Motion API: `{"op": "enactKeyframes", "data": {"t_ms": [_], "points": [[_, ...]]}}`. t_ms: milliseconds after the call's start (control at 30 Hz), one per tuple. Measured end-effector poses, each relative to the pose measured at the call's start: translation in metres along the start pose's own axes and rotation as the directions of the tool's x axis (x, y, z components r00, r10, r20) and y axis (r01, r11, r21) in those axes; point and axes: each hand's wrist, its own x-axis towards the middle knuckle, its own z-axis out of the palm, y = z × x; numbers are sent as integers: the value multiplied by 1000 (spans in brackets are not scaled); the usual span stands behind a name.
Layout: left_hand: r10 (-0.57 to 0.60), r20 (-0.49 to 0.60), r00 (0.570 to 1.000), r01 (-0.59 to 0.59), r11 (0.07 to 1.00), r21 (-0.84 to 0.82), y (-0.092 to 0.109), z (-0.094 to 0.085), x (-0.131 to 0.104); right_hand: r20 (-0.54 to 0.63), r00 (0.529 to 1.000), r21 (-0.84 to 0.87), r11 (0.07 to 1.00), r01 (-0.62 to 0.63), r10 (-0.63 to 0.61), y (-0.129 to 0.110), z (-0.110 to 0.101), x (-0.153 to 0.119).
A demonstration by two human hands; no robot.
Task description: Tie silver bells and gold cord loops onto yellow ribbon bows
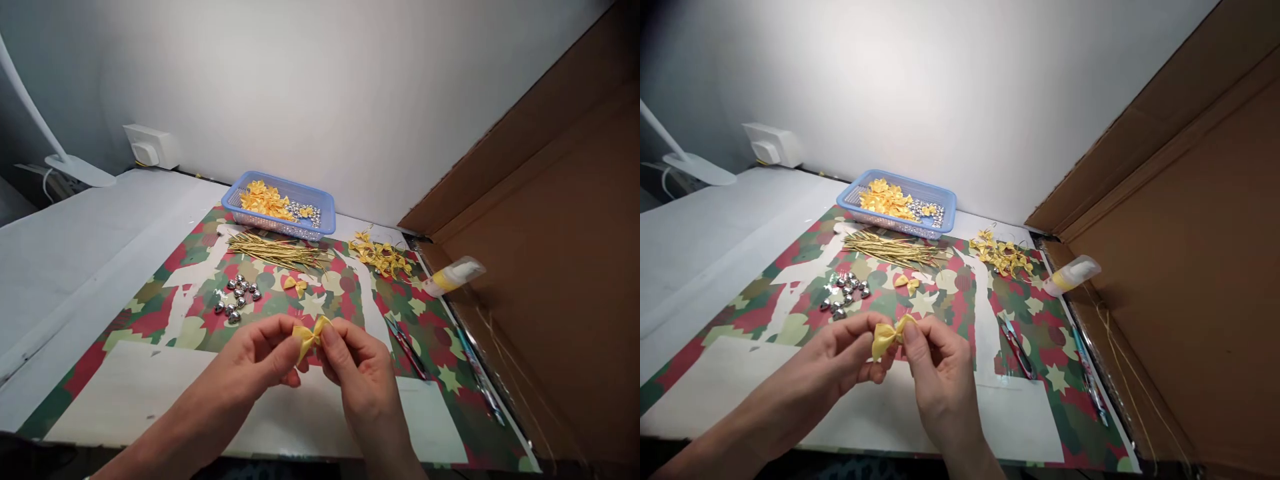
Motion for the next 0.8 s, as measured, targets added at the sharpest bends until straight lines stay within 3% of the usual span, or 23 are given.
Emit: {"op": "enactKeyframes", "data": {"t_ms": [200, 467, 633, 800], "points": [[-48, -71, 996, 45, 998, -44, -6, -15, 4, 51, 997, -169, 985, -44, 53, 7, -2, 5], [-33, -105, 994, 46, 990, 130, -10, -19, -1, 196, 965, -221, 967, -128, 173, 1, -15, 14], [-50, -96, 994, 43, 996, -82, -12, -22, -4, 91, 995, -82, 996, -24, 31, 6, -11, 9], [-73, -218, 973, 36, 985, -169, -11, -24, -8, -94, 992, 101, 991, 92, -82, 15, -7, -1]]}}
